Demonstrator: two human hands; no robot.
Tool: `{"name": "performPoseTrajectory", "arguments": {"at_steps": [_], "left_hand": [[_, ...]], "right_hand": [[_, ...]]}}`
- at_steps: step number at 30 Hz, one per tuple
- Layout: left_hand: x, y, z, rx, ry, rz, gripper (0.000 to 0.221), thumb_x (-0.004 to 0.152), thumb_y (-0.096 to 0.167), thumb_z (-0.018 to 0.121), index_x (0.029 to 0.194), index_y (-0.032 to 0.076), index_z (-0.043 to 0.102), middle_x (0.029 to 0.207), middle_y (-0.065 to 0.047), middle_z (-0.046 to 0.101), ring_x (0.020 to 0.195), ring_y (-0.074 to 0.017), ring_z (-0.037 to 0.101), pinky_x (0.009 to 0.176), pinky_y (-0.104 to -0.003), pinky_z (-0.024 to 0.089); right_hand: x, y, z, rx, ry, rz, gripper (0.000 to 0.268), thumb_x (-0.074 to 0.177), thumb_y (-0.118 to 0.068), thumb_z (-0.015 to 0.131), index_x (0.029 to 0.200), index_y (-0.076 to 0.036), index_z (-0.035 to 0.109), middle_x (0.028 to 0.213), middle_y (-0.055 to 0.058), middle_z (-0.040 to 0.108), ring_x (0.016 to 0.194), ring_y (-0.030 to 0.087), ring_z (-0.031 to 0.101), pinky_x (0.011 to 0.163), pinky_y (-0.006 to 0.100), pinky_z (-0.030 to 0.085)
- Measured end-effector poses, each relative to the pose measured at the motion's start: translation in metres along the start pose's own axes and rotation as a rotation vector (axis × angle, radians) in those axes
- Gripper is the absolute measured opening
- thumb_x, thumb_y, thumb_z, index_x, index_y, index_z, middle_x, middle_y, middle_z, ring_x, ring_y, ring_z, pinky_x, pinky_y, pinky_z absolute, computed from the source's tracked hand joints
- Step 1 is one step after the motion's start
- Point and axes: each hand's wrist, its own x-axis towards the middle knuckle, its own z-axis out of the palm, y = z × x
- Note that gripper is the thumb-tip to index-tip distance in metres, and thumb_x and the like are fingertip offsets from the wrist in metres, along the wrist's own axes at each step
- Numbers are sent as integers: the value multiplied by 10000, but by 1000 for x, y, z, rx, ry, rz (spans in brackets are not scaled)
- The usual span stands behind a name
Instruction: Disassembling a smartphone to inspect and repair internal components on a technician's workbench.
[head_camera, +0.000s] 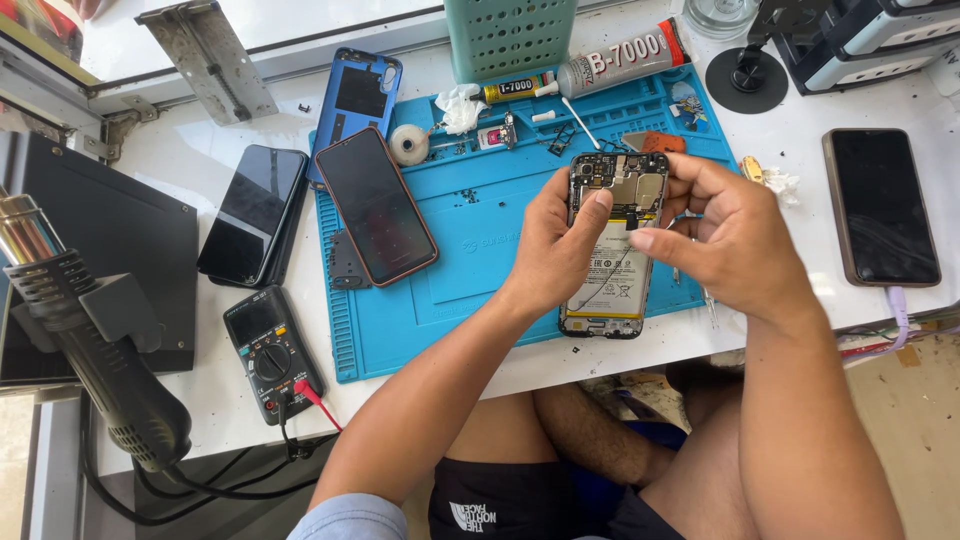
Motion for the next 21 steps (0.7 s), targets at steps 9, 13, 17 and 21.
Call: {"name": "performPoseTrajectory", "arguments": {"at_steps": [9,13,17,21], "left_hand": [[-1,1,1,-6,7,-12,232,1053,309,522,1155,114,595,980,11,667,822,-109,609,698,-311,530],[-1,2,0,8,-8,-43,245,1046,332,519,1155,124,589,964,4,680,782,-121,641,642,-314,540],[0,1,0,-9,1,-27,249,1046,311,530,1171,107,600,999,-6,682,831,-120,632,705,-319,538],[0,1,1,-11,-1,-48,230,1042,299,531,1161,113,598,969,0,678,802,-116,631,677,-318,537]], "right_hand": [[-1,-4,9,-122,50,33,603,879,10,708,1461,-11,550,1135,67,685,908,118,605,838,240,538],[-2,-6,4,-112,9,28,556,907,24,659,1453,0,553,1163,84,689,965,146,630,842,285,579],[-2,-6,2,-100,-6,18,543,928,2,615,1466,4,541,1170,92,685,981,158,624,850,301,575],[-2,-8,3,-58,2,33,528,935,36,571,1462,14,546,1160,99,688,1012,160,637,880,301,579]]}}
